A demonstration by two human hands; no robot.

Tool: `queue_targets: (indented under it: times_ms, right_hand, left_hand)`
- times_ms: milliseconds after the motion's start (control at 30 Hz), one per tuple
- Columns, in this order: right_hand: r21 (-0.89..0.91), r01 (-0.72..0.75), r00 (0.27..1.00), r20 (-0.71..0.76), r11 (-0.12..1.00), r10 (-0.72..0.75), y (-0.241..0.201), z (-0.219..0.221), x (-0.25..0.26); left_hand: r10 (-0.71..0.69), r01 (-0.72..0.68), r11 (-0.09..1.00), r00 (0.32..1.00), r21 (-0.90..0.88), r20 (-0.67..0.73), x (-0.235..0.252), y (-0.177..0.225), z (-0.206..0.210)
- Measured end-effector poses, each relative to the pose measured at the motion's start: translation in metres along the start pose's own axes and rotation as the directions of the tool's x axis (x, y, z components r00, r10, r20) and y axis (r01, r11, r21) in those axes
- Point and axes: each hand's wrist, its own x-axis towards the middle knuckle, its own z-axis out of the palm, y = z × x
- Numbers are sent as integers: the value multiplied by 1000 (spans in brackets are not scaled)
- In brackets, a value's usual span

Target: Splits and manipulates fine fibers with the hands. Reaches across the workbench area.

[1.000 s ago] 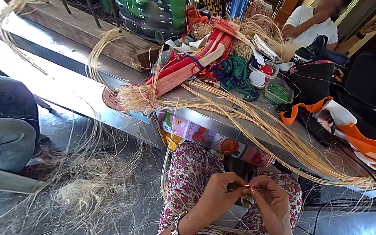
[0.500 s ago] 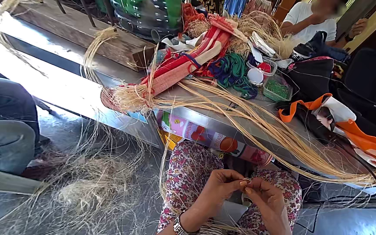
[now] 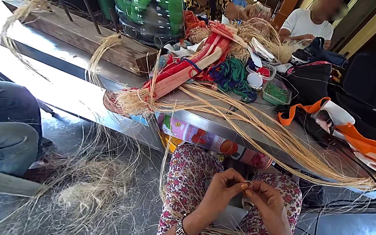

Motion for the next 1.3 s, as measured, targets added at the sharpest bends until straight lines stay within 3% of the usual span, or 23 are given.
queue_targets:
  times_ms: [200,367,500,633,733,800,967,1067,1200,1300]
  right_hand:
    - [18,-3,999,42,1000,2,4,5,4]
    - [-41,25,999,-32,999,-27,15,21,7]
    - [60,6,998,58,998,-9,19,15,9]
    - [299,-161,964,254,940,84,21,-14,14]
    - [305,-351,889,406,885,213,10,-33,17]
    - [235,-393,867,417,889,274,3,-37,16]
    - [-178,-92,982,147,980,119,-3,-39,11]
    - [-392,95,991,121,915,-51,1,-44,6]
    - [-541,252,966,182,802,-181,2,-50,1]
    - [-632,309,950,161,711,-269,2,-50,-2]
  left_hand:
    - [-187,166,952,980,-257,-62,4,8,2]
    - [-229,213,927,973,-310,-17,3,8,5]
    - [-210,199,939,978,-280,-10,4,10,0]
    - [-216,227,940,974,-253,70,6,15,-18]
    - [-234,263,940,961,-218,148,7,15,-32]
    - [-244,279,944,950,-176,194,6,15,-38]
    - [-299,294,954,932,55,205,6,22,-52]
    - [-332,327,943,914,60,234,5,29,-58]
    - [-399,401,915,879,48,262,6,34,-62]
    - [-375,447,884,853,-138,362,3,30,-66]
